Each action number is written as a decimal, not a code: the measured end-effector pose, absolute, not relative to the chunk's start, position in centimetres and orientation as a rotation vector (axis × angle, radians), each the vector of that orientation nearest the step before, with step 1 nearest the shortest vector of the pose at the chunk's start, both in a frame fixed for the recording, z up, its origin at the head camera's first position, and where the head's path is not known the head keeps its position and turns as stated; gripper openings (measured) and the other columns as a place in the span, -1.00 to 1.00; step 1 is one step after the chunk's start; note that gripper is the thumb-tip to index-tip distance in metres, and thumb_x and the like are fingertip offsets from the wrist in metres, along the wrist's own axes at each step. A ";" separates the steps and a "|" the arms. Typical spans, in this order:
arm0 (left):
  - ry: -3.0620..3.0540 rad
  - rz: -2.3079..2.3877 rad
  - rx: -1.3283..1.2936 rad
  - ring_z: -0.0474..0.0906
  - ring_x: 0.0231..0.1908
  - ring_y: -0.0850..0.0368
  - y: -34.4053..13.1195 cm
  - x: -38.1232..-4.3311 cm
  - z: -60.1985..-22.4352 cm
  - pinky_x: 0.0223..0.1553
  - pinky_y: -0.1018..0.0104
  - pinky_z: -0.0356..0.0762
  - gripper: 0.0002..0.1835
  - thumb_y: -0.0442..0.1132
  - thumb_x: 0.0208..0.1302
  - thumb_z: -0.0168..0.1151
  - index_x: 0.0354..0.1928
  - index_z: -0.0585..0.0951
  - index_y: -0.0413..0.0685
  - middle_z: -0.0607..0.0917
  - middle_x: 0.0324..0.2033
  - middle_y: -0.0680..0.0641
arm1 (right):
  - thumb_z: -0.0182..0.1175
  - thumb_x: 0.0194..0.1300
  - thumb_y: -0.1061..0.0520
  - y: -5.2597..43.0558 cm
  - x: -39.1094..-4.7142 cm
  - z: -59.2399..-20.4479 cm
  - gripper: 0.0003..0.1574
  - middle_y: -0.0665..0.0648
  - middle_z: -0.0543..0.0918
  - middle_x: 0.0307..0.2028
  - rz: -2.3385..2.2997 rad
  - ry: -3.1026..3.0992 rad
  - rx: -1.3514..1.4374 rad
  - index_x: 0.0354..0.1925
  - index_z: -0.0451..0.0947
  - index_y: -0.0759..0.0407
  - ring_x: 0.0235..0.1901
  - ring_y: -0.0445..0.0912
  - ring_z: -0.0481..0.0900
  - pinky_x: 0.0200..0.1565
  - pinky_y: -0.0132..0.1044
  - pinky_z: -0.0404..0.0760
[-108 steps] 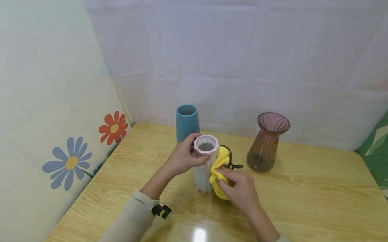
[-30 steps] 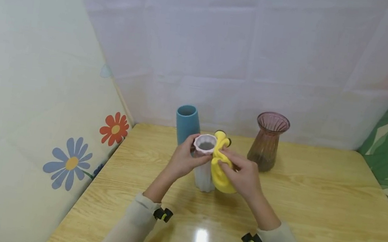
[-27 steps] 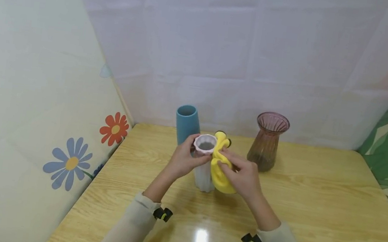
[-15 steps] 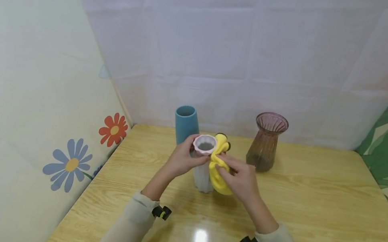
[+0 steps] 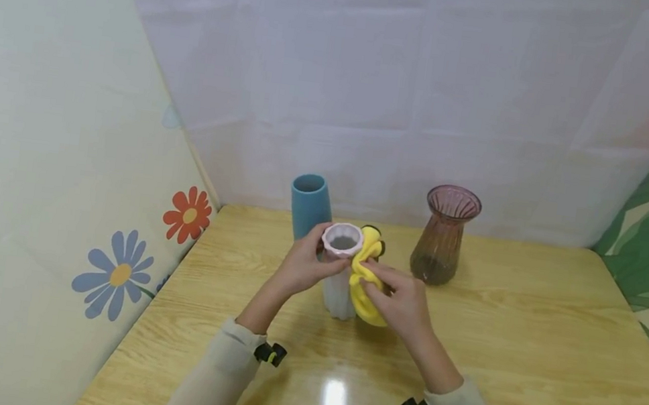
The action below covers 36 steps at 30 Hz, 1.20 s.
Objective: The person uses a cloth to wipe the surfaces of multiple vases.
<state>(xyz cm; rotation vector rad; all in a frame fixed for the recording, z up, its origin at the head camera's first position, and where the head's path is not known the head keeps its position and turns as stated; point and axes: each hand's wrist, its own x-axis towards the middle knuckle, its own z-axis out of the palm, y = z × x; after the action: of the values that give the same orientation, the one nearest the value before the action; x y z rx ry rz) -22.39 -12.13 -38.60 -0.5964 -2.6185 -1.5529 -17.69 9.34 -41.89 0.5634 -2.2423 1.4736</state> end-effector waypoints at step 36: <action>-2.641 -1.575 -0.560 0.51 0.23 -0.07 -12.0 -22.6 -38.9 0.20 -0.08 0.53 -0.21 -0.14 0.20 0.50 0.41 0.34 -0.08 0.59 0.20 -0.13 | 0.41 0.19 0.30 9.9 -17.7 -44.1 -0.68 0.19 0.75 -0.02 1.436 -2.394 0.603 -0.05 0.75 0.20 -0.05 0.06 0.76 -0.06 -0.13 0.73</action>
<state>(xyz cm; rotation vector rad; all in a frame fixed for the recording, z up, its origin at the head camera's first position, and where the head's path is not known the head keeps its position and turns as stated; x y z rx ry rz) -22.61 -12.03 -38.91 -0.5605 -2.6413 -1.5752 -17.73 9.91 -44.06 0.6027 -2.3939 1.4364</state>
